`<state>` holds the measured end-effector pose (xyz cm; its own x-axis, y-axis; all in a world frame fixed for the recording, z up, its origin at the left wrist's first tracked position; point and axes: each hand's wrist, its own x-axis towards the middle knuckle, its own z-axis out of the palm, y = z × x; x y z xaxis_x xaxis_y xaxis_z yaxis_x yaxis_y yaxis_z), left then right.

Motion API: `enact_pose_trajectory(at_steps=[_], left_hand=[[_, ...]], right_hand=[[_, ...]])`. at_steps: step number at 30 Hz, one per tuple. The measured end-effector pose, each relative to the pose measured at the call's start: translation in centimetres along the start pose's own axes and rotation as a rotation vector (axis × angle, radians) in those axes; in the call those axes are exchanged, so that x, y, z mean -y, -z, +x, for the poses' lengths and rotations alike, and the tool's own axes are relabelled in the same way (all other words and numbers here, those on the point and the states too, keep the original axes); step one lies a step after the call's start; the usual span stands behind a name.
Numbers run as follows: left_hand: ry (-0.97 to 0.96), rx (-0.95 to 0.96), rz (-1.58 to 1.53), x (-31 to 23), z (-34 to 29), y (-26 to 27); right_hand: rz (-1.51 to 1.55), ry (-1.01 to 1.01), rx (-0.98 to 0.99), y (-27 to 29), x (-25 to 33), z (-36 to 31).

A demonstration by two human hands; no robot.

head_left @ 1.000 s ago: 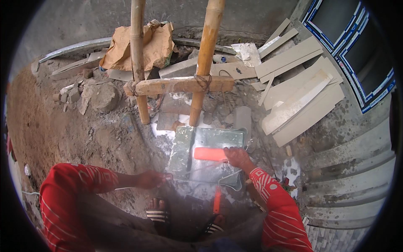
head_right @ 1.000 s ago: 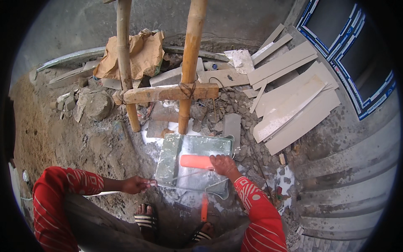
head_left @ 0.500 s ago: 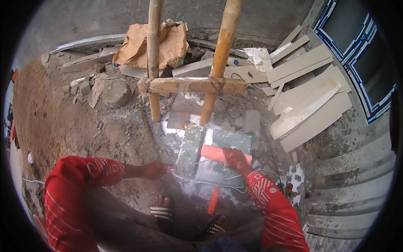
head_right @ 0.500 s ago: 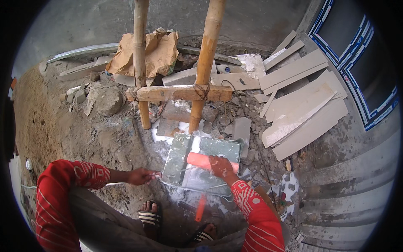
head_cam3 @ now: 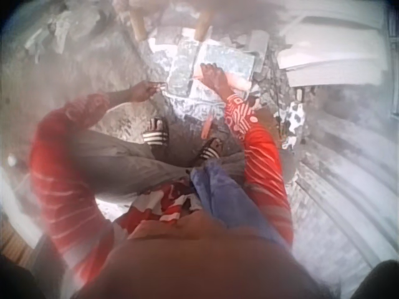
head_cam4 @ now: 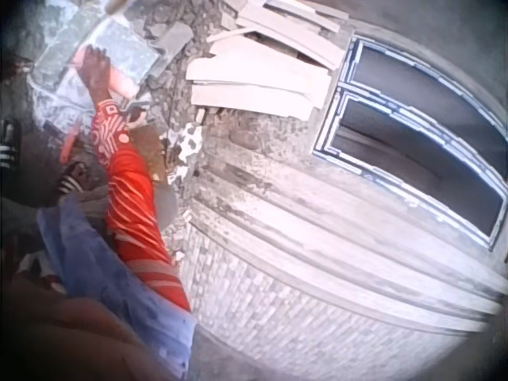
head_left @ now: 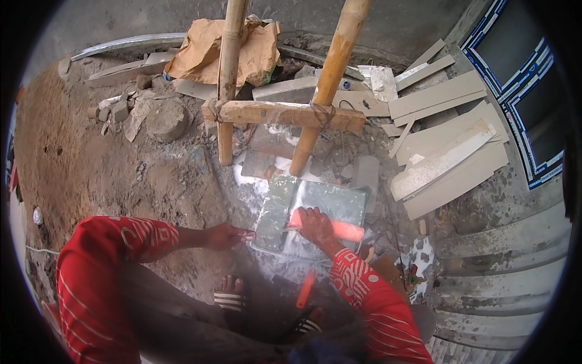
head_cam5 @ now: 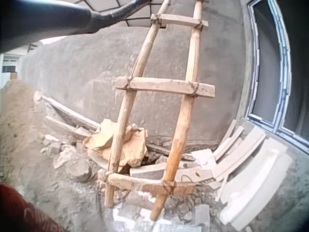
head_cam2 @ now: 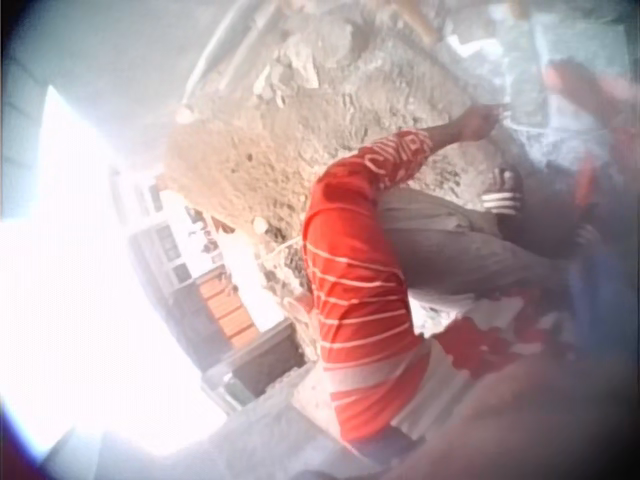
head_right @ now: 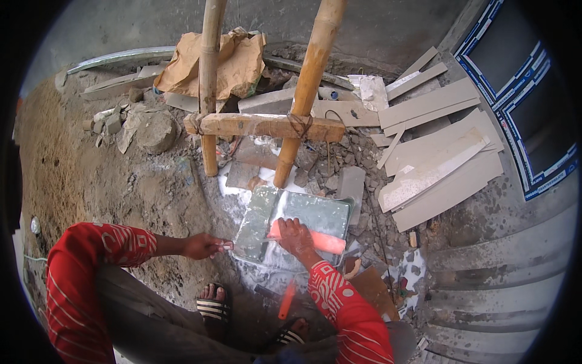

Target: The person sits on the ground and repeatedly rolls a pink paint roller back and forth inside a white paint tray. The person holds the tray steady with one hand while manipulating the roller with the other, ensuring the roller is coated with the white substance.

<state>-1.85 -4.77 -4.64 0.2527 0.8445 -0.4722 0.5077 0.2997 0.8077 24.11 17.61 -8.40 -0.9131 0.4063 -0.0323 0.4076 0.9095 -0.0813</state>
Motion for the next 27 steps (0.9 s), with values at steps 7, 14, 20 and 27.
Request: enact_pose_trajectory(at_steps=[7,14,20,27], left_hand=[[-0.051,-0.037,-0.061,-1.3,-0.7,0.0],[-0.073,0.006,-0.218,-0.4,0.0,-1.7],[-0.075,0.006,-0.079,0.2,1.1,-2.3],[-0.047,0.034,-0.05,0.8,0.4,-2.7]], right_hand=[[0.082,0.105,0.251,2.1,-1.7,0.6],[0.088,0.232,0.204,2.7,-4.9,-2.5],[-0.061,0.012,0.331,3.0,-14.3,-10.6],[0.041,0.326,-0.128,2.5,-15.8,-12.2]])
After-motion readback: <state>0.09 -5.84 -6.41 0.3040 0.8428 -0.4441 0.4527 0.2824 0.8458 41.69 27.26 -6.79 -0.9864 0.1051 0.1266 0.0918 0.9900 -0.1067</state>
